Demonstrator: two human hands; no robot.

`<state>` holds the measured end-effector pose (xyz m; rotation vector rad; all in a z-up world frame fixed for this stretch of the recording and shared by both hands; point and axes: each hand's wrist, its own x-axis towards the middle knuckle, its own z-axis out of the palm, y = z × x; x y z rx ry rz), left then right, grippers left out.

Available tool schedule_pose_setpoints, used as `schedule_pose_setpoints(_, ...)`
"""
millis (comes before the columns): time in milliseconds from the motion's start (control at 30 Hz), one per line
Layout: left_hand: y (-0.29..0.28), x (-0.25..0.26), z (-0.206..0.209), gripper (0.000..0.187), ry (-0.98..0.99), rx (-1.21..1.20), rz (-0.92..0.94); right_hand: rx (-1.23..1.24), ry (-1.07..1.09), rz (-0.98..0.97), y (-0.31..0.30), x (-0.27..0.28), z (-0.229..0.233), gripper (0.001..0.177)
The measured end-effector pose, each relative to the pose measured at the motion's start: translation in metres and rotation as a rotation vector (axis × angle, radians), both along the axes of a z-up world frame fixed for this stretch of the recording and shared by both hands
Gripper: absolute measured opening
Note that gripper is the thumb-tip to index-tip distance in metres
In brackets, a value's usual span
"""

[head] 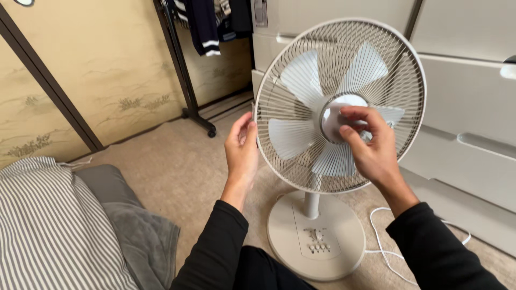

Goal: The person disassembles a white pedestal fan by removing the front grille, fan blades, and rear grille. They unscrew the central hub cap and detach each component by hand, placing them on the floor.

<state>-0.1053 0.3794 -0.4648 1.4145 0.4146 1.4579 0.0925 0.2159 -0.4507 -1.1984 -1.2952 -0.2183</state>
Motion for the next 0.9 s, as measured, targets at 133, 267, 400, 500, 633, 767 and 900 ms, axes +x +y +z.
schedule_pose_setpoints(133,0.003,-0.002,0.005,0.039,0.078,-0.053,0.026,-0.040,-0.068,-0.061,0.000,-0.004,0.010,0.031)
schedule_pose_setpoints(267,0.006,0.001,0.005,0.039,0.114,-0.066,0.049,-0.022,-0.116,0.036,0.006,-0.009,0.015,0.032)
schedule_pose_setpoints(400,0.004,0.010,-0.001,0.039,0.034,0.152,0.192,-0.076,-0.054,0.073,0.012,-0.016,0.013,0.033)
schedule_pose_setpoints(500,0.004,0.011,0.005,0.040,-0.008,0.117,0.143,-0.124,0.016,0.046,0.015,-0.023,0.018,0.036)
schedule_pose_setpoints(633,-0.001,0.005,0.009,0.036,0.089,0.117,0.204,-0.110,0.017,0.086,0.018,-0.028,0.027,0.036)
schedule_pose_setpoints(767,-0.001,0.005,0.016,0.033,0.078,0.139,0.221,-0.180,0.083,0.072,0.023,-0.032,0.033,0.039)
schedule_pose_setpoints(900,-0.002,0.004,0.025,0.031,0.085,0.189,0.226,-0.130,0.035,0.108,0.027,-0.034,0.042,0.039)
